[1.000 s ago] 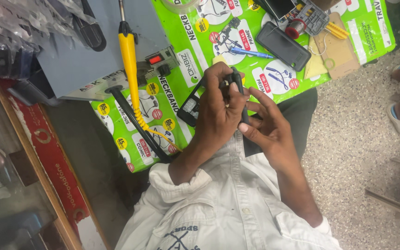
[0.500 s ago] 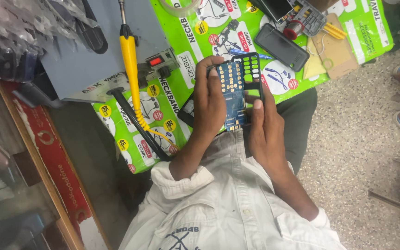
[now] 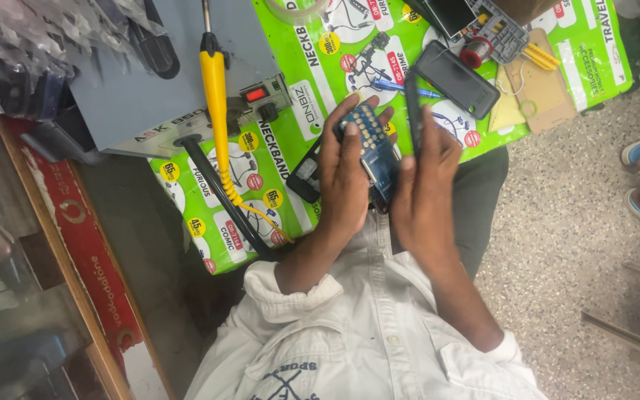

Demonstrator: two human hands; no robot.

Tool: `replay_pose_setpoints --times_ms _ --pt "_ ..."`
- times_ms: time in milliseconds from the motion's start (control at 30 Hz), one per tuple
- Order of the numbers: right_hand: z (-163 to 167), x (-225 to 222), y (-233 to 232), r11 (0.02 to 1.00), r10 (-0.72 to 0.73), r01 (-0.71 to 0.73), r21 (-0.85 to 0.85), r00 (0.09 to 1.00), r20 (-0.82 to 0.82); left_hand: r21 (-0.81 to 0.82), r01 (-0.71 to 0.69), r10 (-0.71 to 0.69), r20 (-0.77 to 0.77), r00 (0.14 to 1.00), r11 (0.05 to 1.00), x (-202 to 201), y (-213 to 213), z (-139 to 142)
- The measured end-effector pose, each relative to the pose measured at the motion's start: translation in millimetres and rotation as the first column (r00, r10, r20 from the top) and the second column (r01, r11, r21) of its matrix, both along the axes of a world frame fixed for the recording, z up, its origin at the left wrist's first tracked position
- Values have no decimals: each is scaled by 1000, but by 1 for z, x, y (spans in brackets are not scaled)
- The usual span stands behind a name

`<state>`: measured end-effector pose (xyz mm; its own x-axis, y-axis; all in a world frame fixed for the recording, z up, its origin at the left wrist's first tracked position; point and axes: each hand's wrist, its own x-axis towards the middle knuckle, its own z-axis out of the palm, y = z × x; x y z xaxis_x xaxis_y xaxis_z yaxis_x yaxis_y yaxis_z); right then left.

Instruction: The person assembles a feature phone by inserting the motherboard into the casing, attaching the keypad, and securing the back cover. They handle the phone parts and tools on a cluttered workbench.

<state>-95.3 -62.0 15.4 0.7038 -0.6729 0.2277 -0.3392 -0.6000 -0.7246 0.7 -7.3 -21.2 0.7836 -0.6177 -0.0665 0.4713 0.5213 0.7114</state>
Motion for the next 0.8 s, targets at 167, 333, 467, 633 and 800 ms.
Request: replay_pose_setpoints --times_ms 167,333,467,633,800 --pt "-6 2 -35 961 -114 87 -262 989 -90 -29 14 -16 -88 996 999 6 9 5" --pt "-6 -17 -24 992 29 -42 118 994 109 -36 26 -28 -58 998 999 8 11 4" --pt "-13 -21 -7 797 91 -202 569 972 217 33 73 -74 29 997 997 7 13 3" --pt "-22 -27 -11 767 84 -206 607 971 222 -78 129 -132 -31 991 989 9 8 -4" --pt "-26 -44 -29 873 56 -191 449 954 295 -130 65 -73 -51 996 989 14 5 -8"
